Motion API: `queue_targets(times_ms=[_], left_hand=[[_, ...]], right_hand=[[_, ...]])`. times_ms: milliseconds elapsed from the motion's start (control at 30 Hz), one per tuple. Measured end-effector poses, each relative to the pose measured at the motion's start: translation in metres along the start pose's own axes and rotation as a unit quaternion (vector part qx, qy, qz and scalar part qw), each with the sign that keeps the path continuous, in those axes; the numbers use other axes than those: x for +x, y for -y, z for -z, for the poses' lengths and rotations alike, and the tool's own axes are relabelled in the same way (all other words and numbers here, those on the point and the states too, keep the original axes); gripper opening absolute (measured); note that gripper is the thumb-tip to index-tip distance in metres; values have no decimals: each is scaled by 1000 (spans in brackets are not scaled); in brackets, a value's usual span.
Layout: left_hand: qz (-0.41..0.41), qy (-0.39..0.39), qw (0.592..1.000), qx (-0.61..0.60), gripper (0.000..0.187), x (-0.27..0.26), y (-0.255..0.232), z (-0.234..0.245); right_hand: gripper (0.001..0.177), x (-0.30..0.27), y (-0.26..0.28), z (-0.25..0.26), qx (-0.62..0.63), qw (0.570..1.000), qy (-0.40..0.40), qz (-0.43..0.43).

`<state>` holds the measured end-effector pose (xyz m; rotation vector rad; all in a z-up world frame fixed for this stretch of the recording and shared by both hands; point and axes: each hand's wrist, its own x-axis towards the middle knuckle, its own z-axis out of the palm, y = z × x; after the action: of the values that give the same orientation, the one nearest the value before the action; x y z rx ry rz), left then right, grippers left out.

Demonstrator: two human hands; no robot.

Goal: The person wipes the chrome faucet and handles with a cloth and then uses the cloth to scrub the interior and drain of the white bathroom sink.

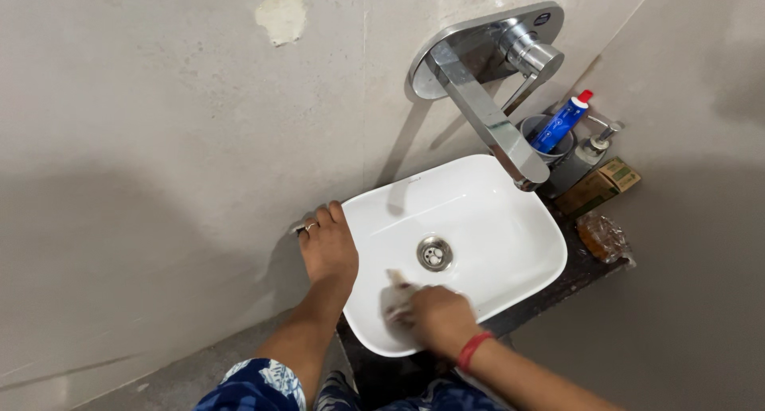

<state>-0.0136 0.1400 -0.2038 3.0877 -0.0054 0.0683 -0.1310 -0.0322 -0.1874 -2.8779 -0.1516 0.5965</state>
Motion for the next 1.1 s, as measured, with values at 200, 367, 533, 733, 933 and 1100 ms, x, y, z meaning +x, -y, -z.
queue_targets(times_ms=[200,367,533,733,933,1100], left_hand=[[-6,-6,1000,21,50,1,1,-5],[-4,-10,1000,23,47,2,1,-5],[-2,8,1000,23,53,2,-1,-3],[-3,-8,1000,25,47,3,0,-3],[-8,22,1000,20,51,2,0,3],[0,7,1000,12,47,2,-1,0]], right_hand=[[41,19,-106,42,-219,951,42,-212],[22,26,-125,31,-231,955,-37,-184],[23,21,-40,-15,-76,995,-46,-55],[40,4,32,8,-40,998,37,-31],[25,27,-57,24,-198,960,64,-188],[35,33,-105,37,-263,940,6,-216]])
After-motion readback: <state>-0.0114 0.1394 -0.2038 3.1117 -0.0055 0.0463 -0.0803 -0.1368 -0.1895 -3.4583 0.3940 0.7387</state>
